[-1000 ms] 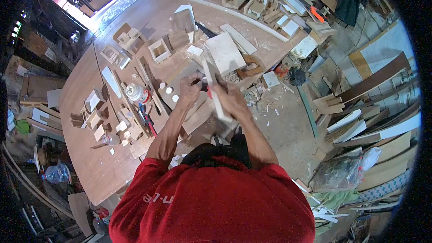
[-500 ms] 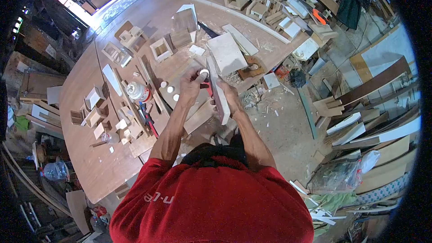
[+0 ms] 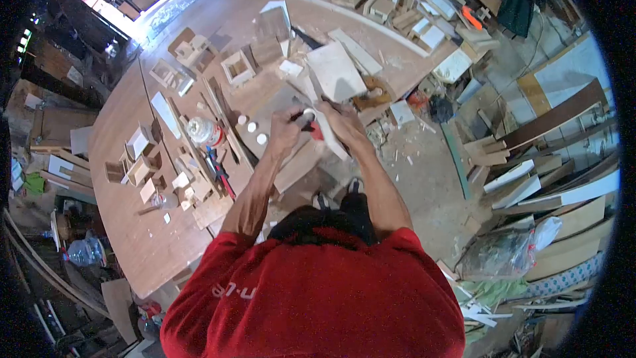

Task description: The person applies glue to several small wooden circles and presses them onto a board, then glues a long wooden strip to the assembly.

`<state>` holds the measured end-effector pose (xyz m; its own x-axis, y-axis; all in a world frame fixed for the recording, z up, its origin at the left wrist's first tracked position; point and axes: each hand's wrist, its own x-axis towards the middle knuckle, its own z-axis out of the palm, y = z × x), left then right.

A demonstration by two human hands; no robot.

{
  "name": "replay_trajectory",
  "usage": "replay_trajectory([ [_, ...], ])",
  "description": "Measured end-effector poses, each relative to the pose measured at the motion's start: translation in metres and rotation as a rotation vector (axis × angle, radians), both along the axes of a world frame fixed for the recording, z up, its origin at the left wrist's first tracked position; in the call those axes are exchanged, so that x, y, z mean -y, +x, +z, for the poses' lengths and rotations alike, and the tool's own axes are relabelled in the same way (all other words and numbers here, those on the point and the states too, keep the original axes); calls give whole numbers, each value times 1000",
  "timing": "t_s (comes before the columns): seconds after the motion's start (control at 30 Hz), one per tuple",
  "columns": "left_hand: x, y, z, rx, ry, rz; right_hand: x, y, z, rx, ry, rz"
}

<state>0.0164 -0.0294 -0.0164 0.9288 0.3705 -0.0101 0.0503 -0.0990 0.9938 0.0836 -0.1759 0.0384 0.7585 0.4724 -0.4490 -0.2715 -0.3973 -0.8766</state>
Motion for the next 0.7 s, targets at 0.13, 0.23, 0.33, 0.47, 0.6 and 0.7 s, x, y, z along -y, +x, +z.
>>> replay_trajectory([
  [0.13,-6,11,0,59,-449,140,3,-7,-29,-287,309,-218],
  [0.23,-8,13,1,-20,-422,281,0,-39,-17,-105,263,-166],
  [0.33,2,12,-3,118,-269,239,-9,-39,-6,369,160,-105],
  [0.47,-6,13,2,87,-361,266,-9,-37,1,317,47,-4],
  [0.6,-13,2,1,14,-52,30,-9,-14,-6,-140,-29,-74],
  [0.7,-14,10,-2,-29,-222,71,-9,-1,-14,-229,120,-40],
])
